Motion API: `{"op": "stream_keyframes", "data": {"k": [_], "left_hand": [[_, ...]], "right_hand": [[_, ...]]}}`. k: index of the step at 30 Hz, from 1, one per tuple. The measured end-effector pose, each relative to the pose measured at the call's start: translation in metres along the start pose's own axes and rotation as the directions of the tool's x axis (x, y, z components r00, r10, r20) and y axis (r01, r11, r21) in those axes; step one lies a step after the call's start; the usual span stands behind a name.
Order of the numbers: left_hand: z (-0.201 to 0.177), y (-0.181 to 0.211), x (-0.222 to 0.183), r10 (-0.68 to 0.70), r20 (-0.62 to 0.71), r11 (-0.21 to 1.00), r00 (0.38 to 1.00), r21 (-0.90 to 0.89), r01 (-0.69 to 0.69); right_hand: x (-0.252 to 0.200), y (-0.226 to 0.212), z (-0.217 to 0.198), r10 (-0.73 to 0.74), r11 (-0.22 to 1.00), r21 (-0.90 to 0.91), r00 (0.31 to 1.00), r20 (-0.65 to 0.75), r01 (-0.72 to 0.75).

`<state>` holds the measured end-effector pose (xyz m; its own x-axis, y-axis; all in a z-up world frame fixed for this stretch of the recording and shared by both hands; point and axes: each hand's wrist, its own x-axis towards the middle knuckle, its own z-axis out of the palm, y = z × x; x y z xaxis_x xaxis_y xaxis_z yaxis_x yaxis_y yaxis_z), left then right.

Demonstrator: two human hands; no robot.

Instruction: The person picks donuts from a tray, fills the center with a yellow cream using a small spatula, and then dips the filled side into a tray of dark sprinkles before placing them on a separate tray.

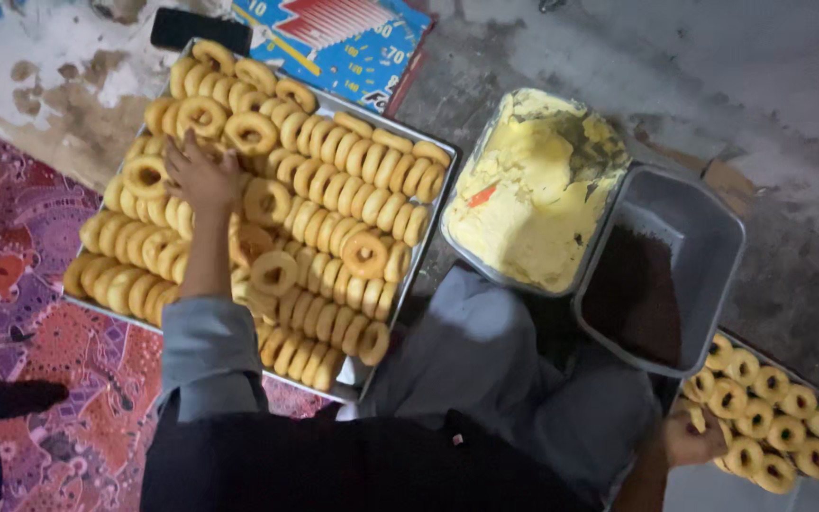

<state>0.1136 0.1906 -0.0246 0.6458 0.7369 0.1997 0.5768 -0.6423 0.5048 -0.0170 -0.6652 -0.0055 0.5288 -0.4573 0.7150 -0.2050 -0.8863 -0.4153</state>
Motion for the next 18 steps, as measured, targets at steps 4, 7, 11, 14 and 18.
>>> {"op": "stream_keyframes", "data": {"k": [4,7,11,14,18], "left_hand": [[0.027,-0.001,0.057,-0.164,0.264,0.986,0.951,0.006,0.168],[0.042,0.024,0.065,-0.363,0.309,0.93,0.879,0.176,0.322],[0.03,0.062,0.028,-0.137,0.137,0.951,0.981,0.297,0.091],[-0.002,0.086,-0.044,0.129,0.275,0.974,0.953,0.143,-0.173],[-0.033,0.09,-0.122,0.386,0.597,0.898,0.703,-0.069,-0.434]], "right_hand": [[-0.007,-0.006,-0.008,0.032,0.99,0.136,0.999,0.022,-0.034],[-0.015,-0.017,-0.005,0.195,0.98,0.011,0.976,0.1,-0.197],[-0.013,-0.026,-0.002,0.211,0.976,0.031,0.972,0.106,-0.216],[-0.011,-0.033,0.003,0.198,0.978,0.054,0.975,0.099,-0.204],[-0.016,-0.038,0.001,0.142,0.99,-0.013,0.973,0.184,-0.142]]}}
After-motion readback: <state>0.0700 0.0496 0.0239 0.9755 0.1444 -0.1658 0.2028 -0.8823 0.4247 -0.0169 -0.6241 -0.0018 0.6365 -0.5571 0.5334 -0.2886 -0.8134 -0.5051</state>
